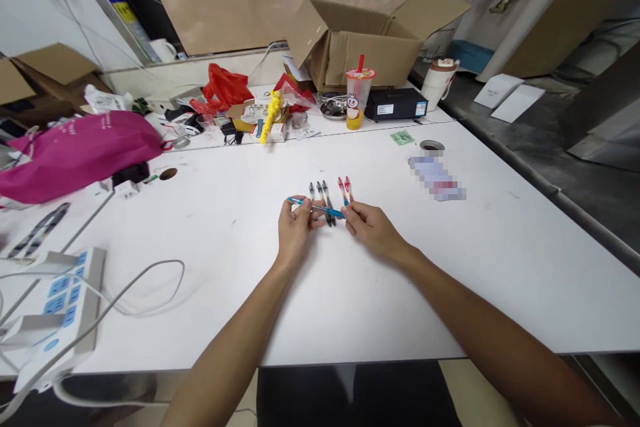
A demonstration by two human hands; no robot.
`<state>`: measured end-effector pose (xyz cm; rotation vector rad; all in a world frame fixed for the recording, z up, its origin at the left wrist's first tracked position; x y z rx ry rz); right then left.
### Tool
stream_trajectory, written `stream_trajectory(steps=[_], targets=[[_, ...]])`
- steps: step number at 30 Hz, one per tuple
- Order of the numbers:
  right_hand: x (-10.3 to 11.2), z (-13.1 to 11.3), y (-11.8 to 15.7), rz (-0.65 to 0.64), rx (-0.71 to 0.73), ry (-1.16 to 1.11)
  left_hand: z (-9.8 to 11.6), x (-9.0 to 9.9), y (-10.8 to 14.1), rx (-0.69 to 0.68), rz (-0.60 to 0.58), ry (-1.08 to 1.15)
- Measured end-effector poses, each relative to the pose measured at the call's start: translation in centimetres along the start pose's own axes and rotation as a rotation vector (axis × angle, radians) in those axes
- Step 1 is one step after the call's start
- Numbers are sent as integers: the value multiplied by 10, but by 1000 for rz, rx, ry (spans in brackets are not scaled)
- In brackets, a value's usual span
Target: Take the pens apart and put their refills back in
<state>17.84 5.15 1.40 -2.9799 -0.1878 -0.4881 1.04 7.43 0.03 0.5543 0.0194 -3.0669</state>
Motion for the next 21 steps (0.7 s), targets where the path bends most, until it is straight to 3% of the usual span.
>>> stream_trajectory(steps=[9, 18, 21], targets=[[-6, -3, 3, -32, -10, 2, -2, -1, 0, -12, -46, -15], [-20, 4, 5, -253, -145, -152, 11, -8, 1, -40, -197, 73], [-28, 3, 8, -301, -157, -161, 13, -10, 2, -48, -198, 76]])
Point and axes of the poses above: each hand's wrist, its own y-axis away from the middle knuckle, its own x-axis out of the back of the hand, z = x × y, the point moved 8 cm from there along -y, towards the middle knuckle, and after that the axes turned 2 degrees about -x, right-handed, at the moved point
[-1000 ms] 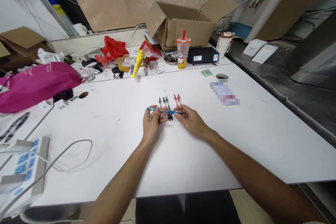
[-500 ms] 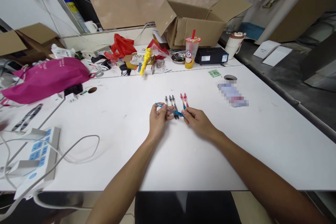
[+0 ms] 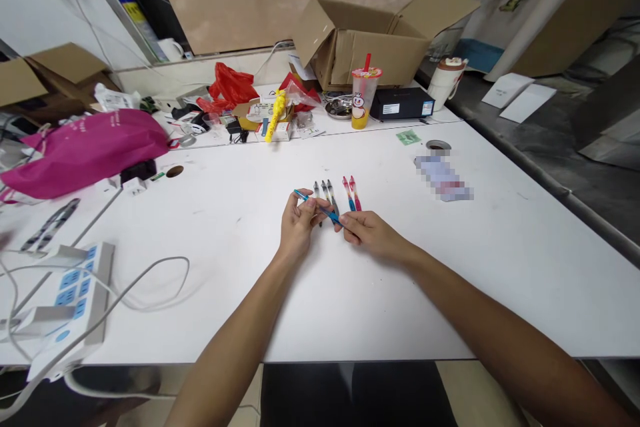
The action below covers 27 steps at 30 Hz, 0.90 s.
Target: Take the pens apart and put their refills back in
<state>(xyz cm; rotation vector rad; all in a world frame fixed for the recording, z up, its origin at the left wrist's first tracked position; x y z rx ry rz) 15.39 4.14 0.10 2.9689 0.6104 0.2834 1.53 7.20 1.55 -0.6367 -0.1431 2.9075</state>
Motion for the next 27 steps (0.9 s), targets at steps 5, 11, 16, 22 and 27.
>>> stream_trajectory(steps=[5, 11, 16, 22, 27], targets=[[3, -4, 1, 125, 75, 94, 0, 8, 1, -30, 124, -76], [21, -12, 6, 287, 155, 214, 4, 19, -2, -53, 172, -176], [1, -17, 10, 182, 163, 479, 5, 17, -2, -35, 148, -209], [-7, -27, 12, 244, 198, 696, -7, 13, -3, 52, 104, -174], [18, -17, 6, 377, 30, 865, -6, 21, -5, 35, 147, -208]])
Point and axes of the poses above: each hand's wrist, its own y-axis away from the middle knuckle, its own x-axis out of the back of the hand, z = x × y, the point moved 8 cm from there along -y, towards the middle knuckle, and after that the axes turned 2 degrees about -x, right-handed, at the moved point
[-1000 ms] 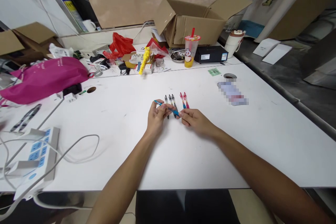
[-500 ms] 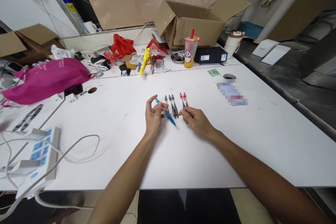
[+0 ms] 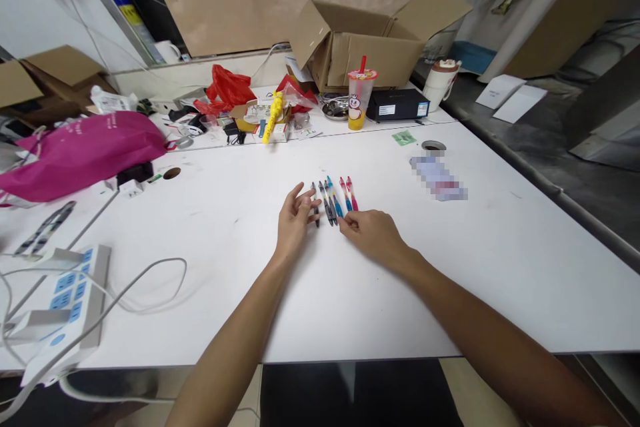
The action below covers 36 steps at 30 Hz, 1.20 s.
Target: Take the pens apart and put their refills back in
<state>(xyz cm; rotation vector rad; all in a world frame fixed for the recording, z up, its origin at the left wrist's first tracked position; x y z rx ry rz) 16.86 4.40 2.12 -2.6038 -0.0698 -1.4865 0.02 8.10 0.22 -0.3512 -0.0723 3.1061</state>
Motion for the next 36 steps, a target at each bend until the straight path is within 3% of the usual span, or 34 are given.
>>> stream_trajectory(steps=[9, 12, 14, 16, 19, 21, 26, 33, 36], targets=[[-8, 13, -13, -36, -91, 303, -3, 2, -2, 20, 10, -88], [-4, 14, -13, -3, -105, 284, 3, 0, -1, -70, -23, -258], [1, 10, -12, 65, -22, 219, 10, -5, 1, -193, -69, -454], [4, -3, -9, 109, 188, 138, 14, -14, 5, -327, -149, -649], [-2, -17, -3, 68, 471, 75, 11, -27, 12, -456, -303, -828], [-8, -14, -4, 34, 491, 75, 6, -30, 14, -480, -362, -881], [-12, -10, -8, 48, 459, 110, 6, -29, 14, -517, -374, -933], [0, -14, -5, 107, 516, 67, 9, -30, 13, -552, -389, -935], [4, -10, -8, 119, 470, 11, 10, -31, 14, -559, -396, -930]])
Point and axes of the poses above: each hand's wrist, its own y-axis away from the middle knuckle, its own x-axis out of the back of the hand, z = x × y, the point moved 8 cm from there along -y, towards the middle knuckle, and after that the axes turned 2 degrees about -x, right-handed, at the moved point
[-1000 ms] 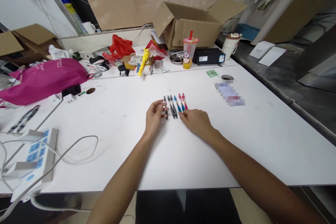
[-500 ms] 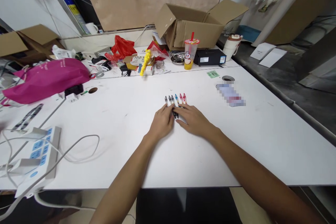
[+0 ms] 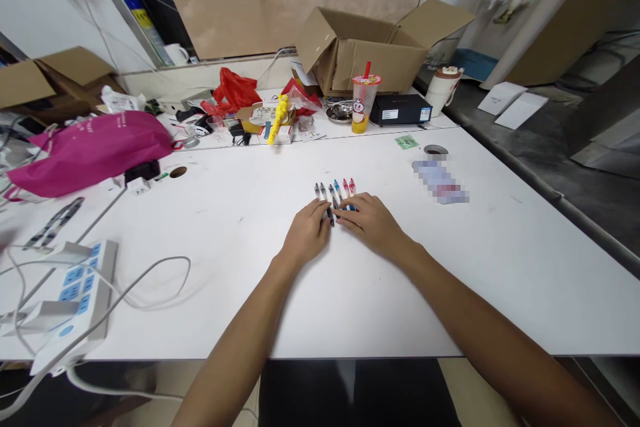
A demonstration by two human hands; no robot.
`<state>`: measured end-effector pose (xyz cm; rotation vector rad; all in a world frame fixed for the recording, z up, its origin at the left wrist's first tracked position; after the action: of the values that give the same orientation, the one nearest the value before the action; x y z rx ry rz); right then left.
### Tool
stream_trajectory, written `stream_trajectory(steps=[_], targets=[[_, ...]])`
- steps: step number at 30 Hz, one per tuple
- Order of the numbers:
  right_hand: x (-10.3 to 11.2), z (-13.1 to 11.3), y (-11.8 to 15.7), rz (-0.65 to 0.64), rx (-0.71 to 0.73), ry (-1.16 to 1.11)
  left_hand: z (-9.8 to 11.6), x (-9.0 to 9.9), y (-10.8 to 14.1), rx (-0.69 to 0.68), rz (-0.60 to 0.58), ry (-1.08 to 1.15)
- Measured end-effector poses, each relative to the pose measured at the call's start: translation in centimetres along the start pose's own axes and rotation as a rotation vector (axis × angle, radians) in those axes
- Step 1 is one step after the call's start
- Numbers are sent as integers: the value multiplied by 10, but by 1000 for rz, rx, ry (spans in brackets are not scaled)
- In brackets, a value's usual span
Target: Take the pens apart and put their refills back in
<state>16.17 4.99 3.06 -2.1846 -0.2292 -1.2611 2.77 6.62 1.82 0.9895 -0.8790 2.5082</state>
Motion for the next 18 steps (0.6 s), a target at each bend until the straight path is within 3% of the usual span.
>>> stream_trajectory(steps=[5, 11, 14, 18], targets=[[3, 15, 2, 55, -207, -265, 0, 0, 0, -5, -12, -3], [16, 19, 10, 212, -361, -497, -6, 6, 1, 92, 85, 128], [21, 15, 11, 251, -332, -592, -20, 9, 1, 282, 178, 391], [15, 12, 10, 214, -288, -739, -36, 4, 3, 546, 281, 913]])
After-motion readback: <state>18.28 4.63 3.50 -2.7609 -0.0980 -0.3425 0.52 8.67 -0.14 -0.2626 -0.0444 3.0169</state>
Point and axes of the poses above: each hand's wrist, its own y-axis away from the middle knuckle, its own x-axis out of the back of the hand, z = x × y, the point moved 8 cm from there along -y, towards the middle knuckle, and after that the axes turned 2 degrees about -x, right-handed, at the moved point
